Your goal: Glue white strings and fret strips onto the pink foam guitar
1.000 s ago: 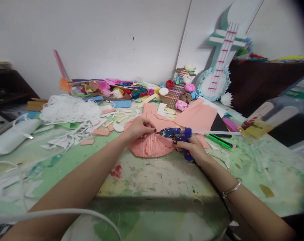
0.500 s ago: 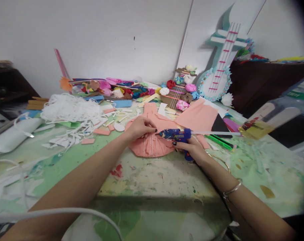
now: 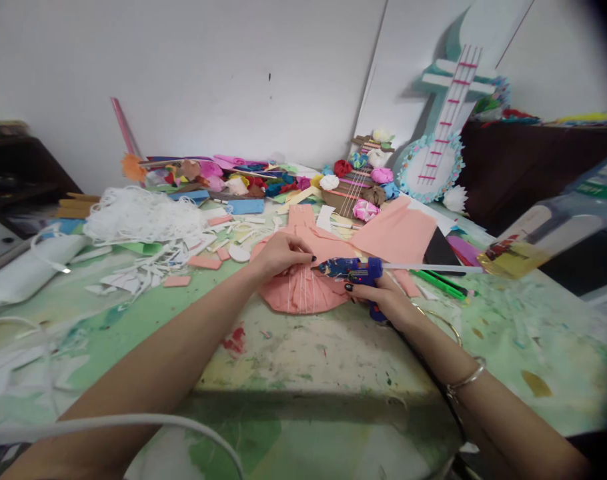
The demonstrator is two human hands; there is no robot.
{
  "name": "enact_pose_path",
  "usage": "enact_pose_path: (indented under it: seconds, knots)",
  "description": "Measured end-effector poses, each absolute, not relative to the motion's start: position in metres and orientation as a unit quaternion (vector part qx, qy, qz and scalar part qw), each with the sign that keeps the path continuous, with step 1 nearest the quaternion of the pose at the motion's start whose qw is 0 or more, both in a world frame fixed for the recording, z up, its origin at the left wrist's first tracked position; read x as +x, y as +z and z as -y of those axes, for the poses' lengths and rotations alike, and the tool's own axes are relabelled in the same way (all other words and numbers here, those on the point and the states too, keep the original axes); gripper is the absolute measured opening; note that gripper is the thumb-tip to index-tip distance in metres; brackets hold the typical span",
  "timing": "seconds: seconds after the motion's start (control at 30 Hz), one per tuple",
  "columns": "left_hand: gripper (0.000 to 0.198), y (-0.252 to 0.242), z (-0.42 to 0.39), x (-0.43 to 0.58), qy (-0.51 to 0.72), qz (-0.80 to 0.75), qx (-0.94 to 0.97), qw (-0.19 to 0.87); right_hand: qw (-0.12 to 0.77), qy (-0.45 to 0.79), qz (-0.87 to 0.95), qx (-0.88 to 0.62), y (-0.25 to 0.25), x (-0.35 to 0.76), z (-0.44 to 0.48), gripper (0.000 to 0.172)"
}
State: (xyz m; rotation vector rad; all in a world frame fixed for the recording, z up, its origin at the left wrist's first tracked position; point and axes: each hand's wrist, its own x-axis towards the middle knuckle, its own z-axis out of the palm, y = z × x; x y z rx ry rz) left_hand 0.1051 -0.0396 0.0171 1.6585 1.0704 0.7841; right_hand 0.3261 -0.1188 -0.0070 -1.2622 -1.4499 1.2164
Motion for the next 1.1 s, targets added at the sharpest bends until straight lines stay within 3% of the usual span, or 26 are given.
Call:
enact_pose_path:
  seconds: [1.1]
  knots:
    - [0.009,0.0128,0.0378,0.1050,0.321,-0.440,0.697,0.467,0.406,0.472,0.589,-0.515,-0.0074,0.3290,0.1219,0.014]
